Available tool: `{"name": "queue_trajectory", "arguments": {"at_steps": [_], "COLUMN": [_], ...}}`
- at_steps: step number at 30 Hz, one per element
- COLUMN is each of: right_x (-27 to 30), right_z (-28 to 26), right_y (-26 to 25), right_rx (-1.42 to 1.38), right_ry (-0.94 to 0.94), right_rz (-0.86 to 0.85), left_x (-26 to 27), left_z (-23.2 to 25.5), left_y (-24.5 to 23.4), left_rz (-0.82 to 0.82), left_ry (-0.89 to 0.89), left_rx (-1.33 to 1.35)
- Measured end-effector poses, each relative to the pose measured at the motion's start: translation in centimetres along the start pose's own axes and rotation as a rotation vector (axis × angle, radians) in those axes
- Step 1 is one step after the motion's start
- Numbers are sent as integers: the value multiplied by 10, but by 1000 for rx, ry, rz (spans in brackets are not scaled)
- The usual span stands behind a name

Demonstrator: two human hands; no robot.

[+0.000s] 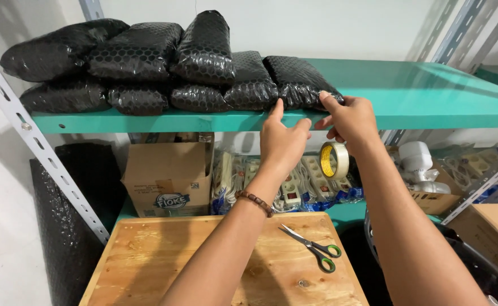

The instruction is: The person wraps multiple power strips in black bubble wrap, securing them with tape, and then uses a larger sheet of bubble wrap to cover a bundle on a lower shelf, using scissors to cut tape.

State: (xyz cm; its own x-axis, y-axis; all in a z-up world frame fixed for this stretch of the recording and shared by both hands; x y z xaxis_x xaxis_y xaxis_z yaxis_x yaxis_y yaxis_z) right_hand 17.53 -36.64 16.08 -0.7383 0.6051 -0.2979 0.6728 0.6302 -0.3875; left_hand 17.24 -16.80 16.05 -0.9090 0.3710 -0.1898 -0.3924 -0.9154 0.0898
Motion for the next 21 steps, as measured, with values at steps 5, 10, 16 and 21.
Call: {"name": "queue_trajectory", "arguments": {"at_steps": [5, 10, 16, 21], "right_x": [-5, -1, 13, 40], "right_z": [4, 0, -4, -16], "right_y": [2, 1, -1, -17], "right_rx": [-1, 6, 3, -13], "right_ry": [-19, 6, 35, -105], "right_rz": [12, 40, 55, 301], "left_x": [-2, -4, 7, 21], "left_z": [5, 0, 6, 11], "left_y": [-4, -6, -8, -13], "left_rz": [7, 23, 10, 80], "left_ry": [-19, -7, 31, 159], "left_rx": [13, -11, -18, -142]}}
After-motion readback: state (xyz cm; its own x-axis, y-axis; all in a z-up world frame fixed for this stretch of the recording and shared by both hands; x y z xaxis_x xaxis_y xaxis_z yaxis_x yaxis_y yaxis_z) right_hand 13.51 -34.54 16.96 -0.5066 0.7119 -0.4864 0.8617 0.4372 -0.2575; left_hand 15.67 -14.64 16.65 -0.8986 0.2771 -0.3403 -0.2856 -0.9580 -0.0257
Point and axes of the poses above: each hand's wrist, its own x-axis away from the middle knuckle, its own y-axis out of the palm, z = x × y, the point moved 8 cm from there along -x, towards the middle knuckle, and after that the axes turned 5 degrees about x, right-handed, at the moved point
